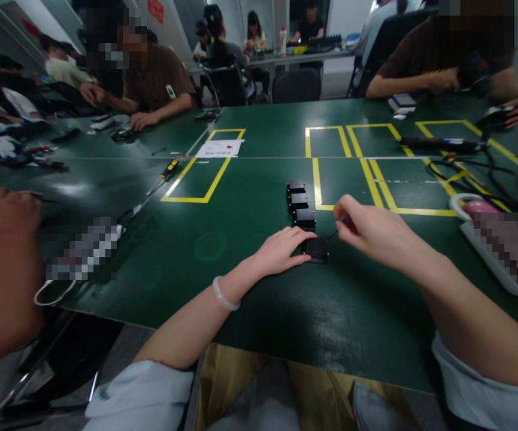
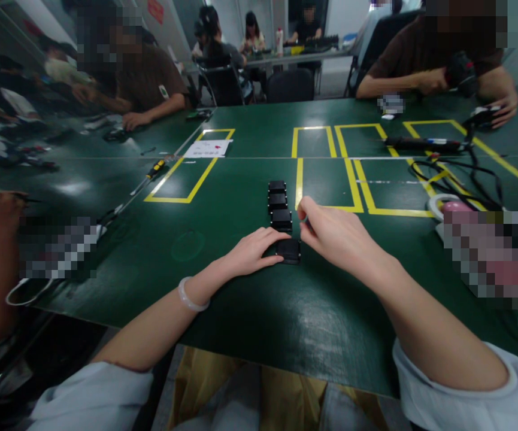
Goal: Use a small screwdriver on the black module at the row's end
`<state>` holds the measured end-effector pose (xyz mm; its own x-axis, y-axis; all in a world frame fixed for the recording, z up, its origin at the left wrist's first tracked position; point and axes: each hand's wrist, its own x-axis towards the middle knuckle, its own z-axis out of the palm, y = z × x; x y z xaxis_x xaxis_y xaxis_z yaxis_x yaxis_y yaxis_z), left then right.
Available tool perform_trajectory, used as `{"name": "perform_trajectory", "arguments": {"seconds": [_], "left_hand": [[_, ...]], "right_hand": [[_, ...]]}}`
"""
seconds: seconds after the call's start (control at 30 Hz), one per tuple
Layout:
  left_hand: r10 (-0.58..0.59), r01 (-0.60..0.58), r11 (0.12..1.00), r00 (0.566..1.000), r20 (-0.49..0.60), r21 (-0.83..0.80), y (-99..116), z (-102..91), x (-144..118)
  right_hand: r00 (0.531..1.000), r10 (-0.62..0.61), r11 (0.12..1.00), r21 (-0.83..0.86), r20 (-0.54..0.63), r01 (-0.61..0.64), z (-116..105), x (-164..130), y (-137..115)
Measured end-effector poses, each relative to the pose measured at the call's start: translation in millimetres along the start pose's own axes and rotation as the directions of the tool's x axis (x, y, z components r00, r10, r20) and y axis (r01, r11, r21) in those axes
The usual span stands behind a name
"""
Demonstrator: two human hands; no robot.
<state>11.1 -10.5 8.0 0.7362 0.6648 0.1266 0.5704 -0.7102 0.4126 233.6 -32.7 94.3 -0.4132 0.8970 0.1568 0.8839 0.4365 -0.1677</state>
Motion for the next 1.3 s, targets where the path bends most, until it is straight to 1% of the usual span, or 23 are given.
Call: {"name": "perform_trajectory", "arguments": {"seconds": [0.27, 0.57, 0.7, 0.83, 1.1, 1.3], "left_hand": [[0.01, -0.01, 1.0, 1.0, 0.0, 0.002, 0.2, -0.6, -0.2], [0.007, -0.007, 1.0, 1.0, -0.007, 0.001, 0.0, 0.1, -0.4], [0.003, -0.003, 1.0, 1.0, -0.002, -0.006, -0.1, -0.4, -0.6], [0.001, -0.001, 1.0, 1.0, 0.0, -0.011, -0.2, -0.3, -0.6], [0.005, -0.005, 1.0, 1.0, -0.008, 0.0, -1.1, 1.4, -0.3], [0.001, -0.001, 1.0, 1.0, 0.001, 0.001, -0.7, 0.5, -0.1]], "right_hand": [[1.0, 0.025, 0.998, -0.055, -0.004, -0.025, 1.5, 1.8, -0.5], [1.0, 0.009, 1.0, -0.019, -0.008, -0.009, 0.1, 0.2, -1.0], [1.0, 0.002, 1.0, -0.031, -0.01, -0.003, 0.0, 0.6, -1.2], [1.0, 0.023, 0.998, -0.052, -0.006, -0.023, 1.2, 1.3, -0.1], [1.0, 0.022, 1.0, 0.003, 0.003, -0.022, -0.3, 1.1, -0.3], [1.0, 0.029, 0.999, -0.033, -0.001, -0.029, 0.6, 2.1, 0.5]]}}
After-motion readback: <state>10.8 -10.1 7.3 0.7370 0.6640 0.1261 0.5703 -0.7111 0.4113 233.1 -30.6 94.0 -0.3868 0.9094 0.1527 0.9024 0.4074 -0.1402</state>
